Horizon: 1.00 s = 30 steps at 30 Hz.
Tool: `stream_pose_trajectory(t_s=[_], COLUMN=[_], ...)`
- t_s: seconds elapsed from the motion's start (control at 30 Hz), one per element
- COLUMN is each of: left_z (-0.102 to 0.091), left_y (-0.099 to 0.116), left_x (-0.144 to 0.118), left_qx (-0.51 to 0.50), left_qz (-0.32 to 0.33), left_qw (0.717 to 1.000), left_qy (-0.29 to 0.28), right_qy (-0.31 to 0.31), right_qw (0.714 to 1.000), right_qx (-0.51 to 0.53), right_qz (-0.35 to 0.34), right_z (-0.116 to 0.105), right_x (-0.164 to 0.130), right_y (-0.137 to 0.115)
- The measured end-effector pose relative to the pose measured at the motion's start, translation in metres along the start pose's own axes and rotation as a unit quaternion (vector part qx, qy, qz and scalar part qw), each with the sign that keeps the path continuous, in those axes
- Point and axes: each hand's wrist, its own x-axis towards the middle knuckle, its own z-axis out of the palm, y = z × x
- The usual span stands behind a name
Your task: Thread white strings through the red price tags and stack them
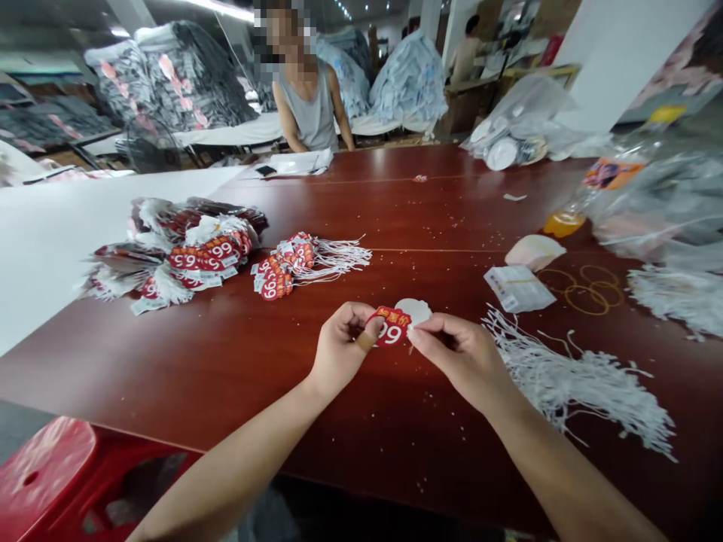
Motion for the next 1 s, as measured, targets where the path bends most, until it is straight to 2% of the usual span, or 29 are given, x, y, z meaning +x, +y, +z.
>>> stream_pose_trajectory(t_s=[0.1, 0.33, 0.53, 0.67, 0.77, 0.83, 0.9, 1.0], left_z=[0.004, 0.002, -0.002, -0.006, -0.009, -0.011, -0.016, -0.030], left_y=[-0.001, 0.002, 0.002, 0.001, 0.002, 0.006, 0.010, 0.015], left_x=[-0.004, -0.008, -0.007, -0.006, -0.007, -0.008, -0.010, -0.016], left_qx=[0.007, 0.082, 0.178, 0.169, 0.151, 0.168, 0.234, 0.363], left_qz=[0.019, 0.116, 0.201, 0.240, 0.262, 0.302, 0.339, 0.328], left_qw=[1.000, 0.990, 0.962, 0.954, 0.951, 0.935, 0.904, 0.848], left_qy=[-0.007, -0.023, -0.050, -0.061, -0.064, -0.079, -0.113, -0.205], right_qy=[-0.007, 0.023, 0.022, 0.035, 0.022, -0.023, -0.042, -0.036], right_qw=[0.999, 0.999, 0.998, 0.994, 0.998, 0.999, 0.995, 0.995], right_qx=[0.022, -0.037, -0.042, -0.093, -0.055, 0.023, 0.093, 0.092], right_qz=[0.027, 0.015, 0.030, 0.036, -0.007, -0.024, -0.012, 0.032], right_z=[0.004, 0.006, 0.005, 0.003, -0.001, -0.003, -0.005, -0.008], right_x=[0.004, 0.005, 0.005, 0.004, 0.004, 0.004, 0.004, 0.004], right_y=[0.004, 0.006, 0.006, 0.006, 0.008, 0.010, 0.013, 0.019])
